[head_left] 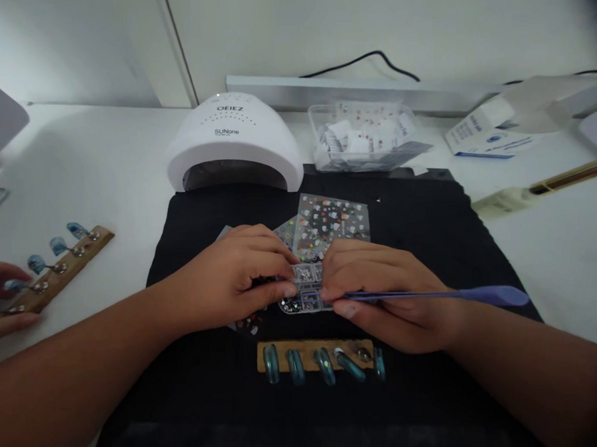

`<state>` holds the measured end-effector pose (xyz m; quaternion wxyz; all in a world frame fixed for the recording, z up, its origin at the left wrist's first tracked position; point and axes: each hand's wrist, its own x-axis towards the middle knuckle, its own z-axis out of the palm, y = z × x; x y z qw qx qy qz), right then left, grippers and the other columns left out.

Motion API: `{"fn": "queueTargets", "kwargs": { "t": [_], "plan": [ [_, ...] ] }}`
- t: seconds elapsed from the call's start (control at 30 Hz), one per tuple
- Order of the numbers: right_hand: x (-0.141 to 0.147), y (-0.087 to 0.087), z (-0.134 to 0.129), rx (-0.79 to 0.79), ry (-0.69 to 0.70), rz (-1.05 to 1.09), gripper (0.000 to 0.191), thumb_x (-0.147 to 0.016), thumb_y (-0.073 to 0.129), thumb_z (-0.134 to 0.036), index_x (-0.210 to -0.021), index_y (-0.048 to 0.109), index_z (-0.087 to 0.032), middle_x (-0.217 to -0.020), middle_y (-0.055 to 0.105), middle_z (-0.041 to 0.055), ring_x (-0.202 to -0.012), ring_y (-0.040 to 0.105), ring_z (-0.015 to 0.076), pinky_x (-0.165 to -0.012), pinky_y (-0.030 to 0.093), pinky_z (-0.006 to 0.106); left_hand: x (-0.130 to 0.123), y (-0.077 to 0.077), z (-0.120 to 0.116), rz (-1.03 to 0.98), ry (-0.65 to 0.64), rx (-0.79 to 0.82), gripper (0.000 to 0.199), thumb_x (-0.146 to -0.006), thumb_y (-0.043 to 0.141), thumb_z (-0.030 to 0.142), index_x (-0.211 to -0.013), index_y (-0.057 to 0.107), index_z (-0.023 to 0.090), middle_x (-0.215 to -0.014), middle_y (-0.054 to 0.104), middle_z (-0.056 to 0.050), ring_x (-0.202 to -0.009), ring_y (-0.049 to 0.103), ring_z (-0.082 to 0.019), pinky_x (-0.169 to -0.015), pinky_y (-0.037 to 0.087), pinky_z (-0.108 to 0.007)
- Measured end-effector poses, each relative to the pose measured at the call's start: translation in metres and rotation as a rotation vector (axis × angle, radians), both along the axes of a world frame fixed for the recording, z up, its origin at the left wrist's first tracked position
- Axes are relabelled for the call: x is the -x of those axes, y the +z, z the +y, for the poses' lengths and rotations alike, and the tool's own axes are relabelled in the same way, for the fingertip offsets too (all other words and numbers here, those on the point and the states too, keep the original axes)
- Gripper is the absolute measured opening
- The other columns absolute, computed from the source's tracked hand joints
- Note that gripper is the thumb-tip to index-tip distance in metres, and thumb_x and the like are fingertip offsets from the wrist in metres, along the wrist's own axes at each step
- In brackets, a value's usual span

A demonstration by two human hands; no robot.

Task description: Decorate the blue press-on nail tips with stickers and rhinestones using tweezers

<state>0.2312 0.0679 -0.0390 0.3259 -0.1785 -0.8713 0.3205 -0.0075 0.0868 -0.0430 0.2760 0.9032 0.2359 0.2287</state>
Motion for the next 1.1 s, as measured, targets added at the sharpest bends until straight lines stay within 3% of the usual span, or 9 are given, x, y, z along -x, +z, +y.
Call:
{"fn": "queueTargets", "kwargs": {
  "t": [0.63, 1.1],
  "plan": [
    [0.0024, 0.0009, 0.0027, -0.062, 0.02, -0.037, 0.009, -0.093, 0.052, -0.019, -0.091, 0.06, -0.015, -0.081, 0.068, 0.0054, -0.08, 0.062, 0.0149, -0.082, 0.052, 0.034, -0.0002, 0.0016, 0.0005, 0.033, 0.006, -0.013, 0.016, -0.093, 0.057, 0.027, -0.088, 0.069, 0.018, -0.105, 0.072, -0.006, -0.104, 0.064, -0.02, -0.097, 0.045, -0.037],
    [0.003, 0.0008, 0.0026, -0.067, 0.017, -0.002, 0.009, -0.091, 0.054, -0.014, -0.088, 0.062, -0.011, -0.08, 0.069, 0.0065, -0.079, 0.063, 0.0142, -0.085, 0.052, 0.034, -0.0006, 0.0018, -0.0002, 0.022, -0.001, 0.004, 0.015, -0.093, 0.058, 0.026, -0.087, 0.069, 0.019, -0.104, 0.072, -0.006, -0.103, 0.064, -0.02, -0.097, 0.045, -0.037]
  ]
}}
